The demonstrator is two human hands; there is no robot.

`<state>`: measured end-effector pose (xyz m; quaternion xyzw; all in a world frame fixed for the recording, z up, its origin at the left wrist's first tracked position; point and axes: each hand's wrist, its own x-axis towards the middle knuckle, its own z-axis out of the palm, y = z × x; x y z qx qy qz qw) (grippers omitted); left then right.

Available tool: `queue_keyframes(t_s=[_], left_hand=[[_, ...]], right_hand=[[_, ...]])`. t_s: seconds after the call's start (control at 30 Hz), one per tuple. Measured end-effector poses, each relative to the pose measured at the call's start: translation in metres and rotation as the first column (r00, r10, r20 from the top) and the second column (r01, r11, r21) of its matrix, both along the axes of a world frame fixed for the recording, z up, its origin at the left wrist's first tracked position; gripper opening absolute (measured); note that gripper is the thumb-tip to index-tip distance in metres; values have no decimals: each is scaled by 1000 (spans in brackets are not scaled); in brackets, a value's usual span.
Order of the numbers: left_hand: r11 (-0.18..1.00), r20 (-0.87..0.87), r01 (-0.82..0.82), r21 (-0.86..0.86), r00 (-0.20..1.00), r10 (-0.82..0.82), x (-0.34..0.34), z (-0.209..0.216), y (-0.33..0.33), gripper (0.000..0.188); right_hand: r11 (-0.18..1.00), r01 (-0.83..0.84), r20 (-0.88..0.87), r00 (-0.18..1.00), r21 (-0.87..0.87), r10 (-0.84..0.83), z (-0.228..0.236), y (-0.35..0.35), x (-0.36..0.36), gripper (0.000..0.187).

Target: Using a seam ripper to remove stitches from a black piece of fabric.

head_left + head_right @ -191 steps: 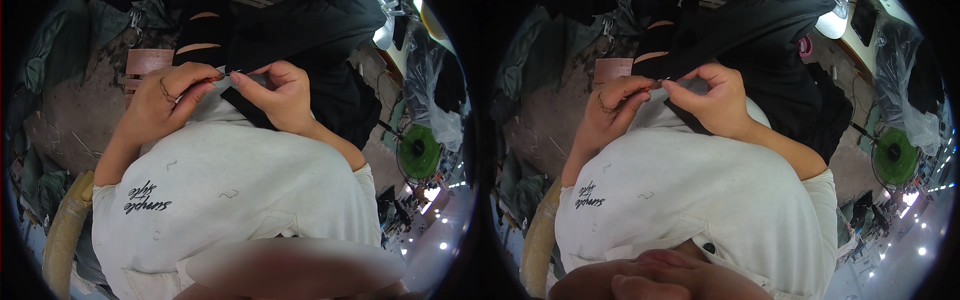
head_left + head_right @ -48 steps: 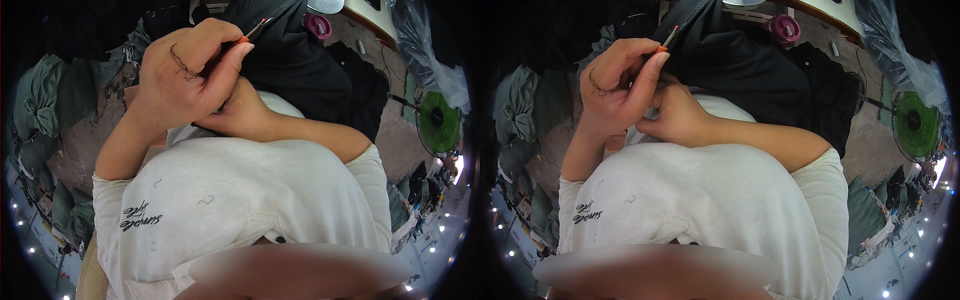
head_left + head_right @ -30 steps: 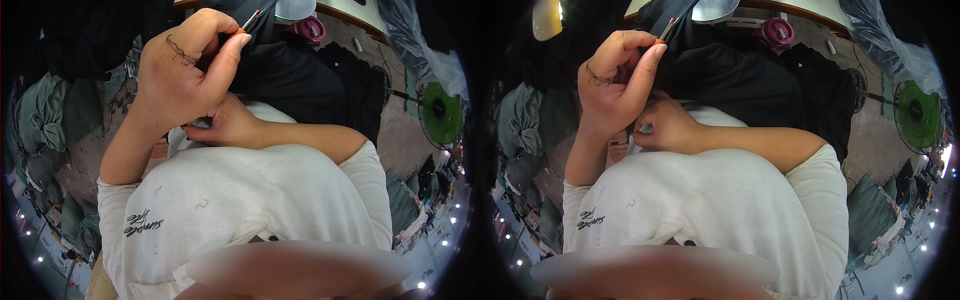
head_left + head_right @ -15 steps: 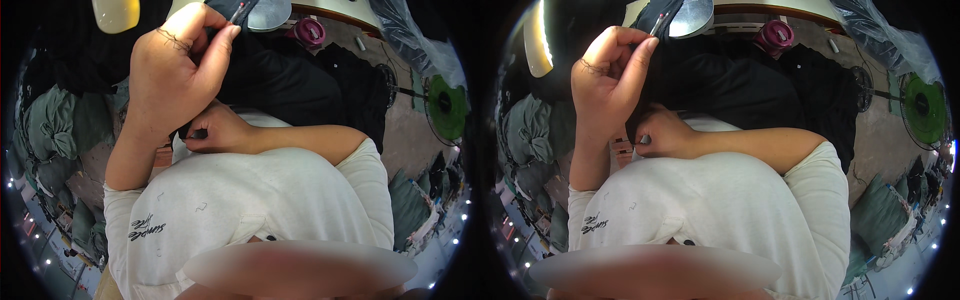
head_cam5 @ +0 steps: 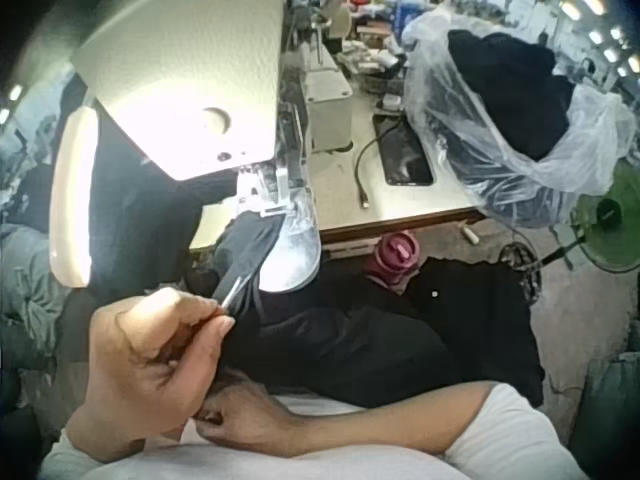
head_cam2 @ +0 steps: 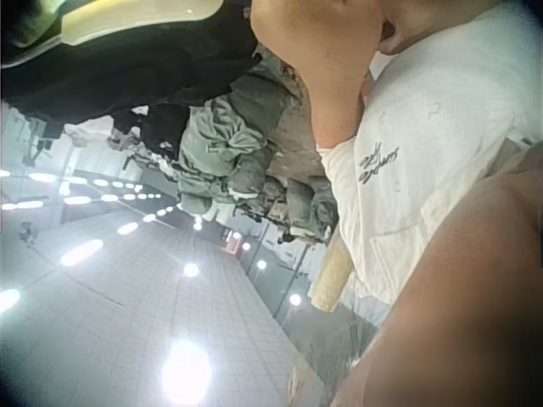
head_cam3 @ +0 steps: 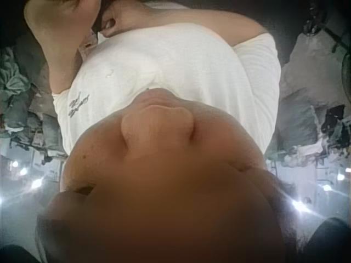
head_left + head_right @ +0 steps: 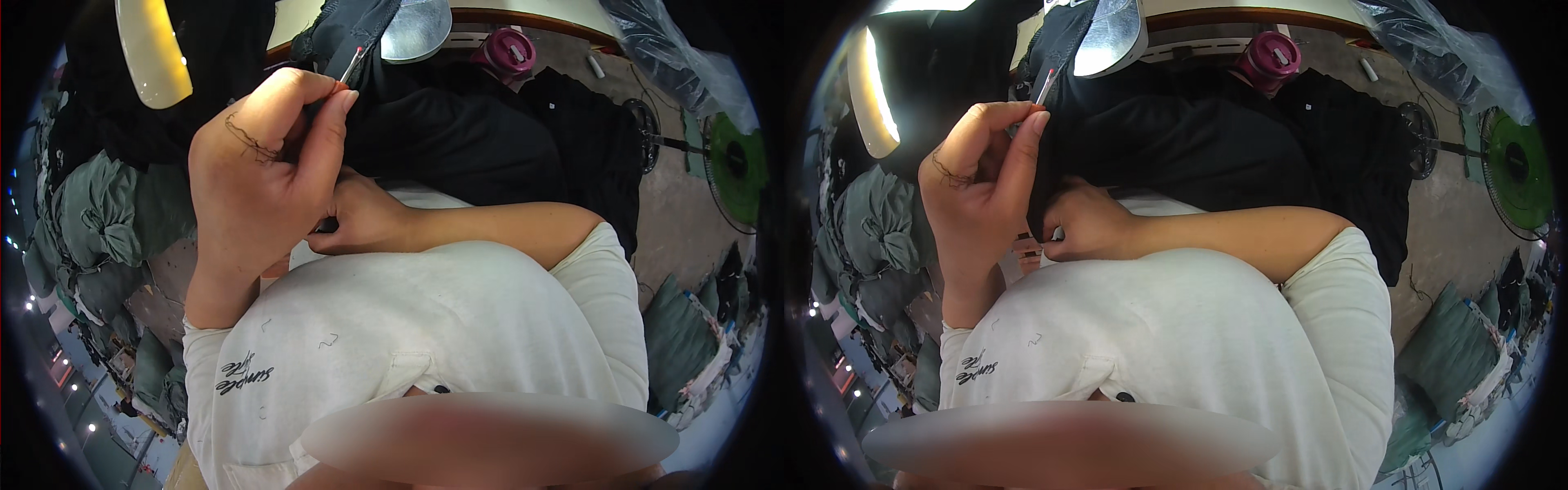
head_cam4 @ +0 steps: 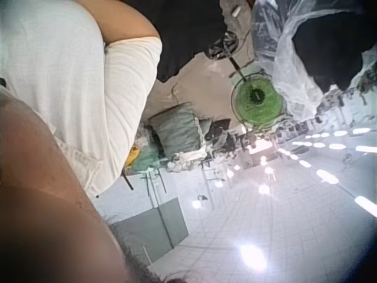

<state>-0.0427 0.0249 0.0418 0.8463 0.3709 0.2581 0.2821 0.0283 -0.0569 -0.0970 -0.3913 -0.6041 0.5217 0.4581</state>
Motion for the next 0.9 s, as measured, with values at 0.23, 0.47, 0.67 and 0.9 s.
queue_keyframes(t_s=[0.23, 0.47, 0.67, 0.9], left_hand=[[994, -48, -3, 106, 999, 8, 1, 1, -1, 8], [996, -58, -1, 94, 998, 7, 6, -1, 2, 9], [982, -91, 9, 191, 996, 9, 15, -1, 4, 10], [976, -120, 0, 220, 992, 27, 20, 1, 4, 10]], right_hand=[[997, -56, -53, 997, -45, 53, -1, 1, 1, 12], [998, -36, -29, 999, -44, 35, -2, -1, -1, 13], [998, -41, -52, 998, -53, 38, -2, -2, -1, 13], [992, -74, -45, 997, -105, 70, 1, -1, 0, 13]])
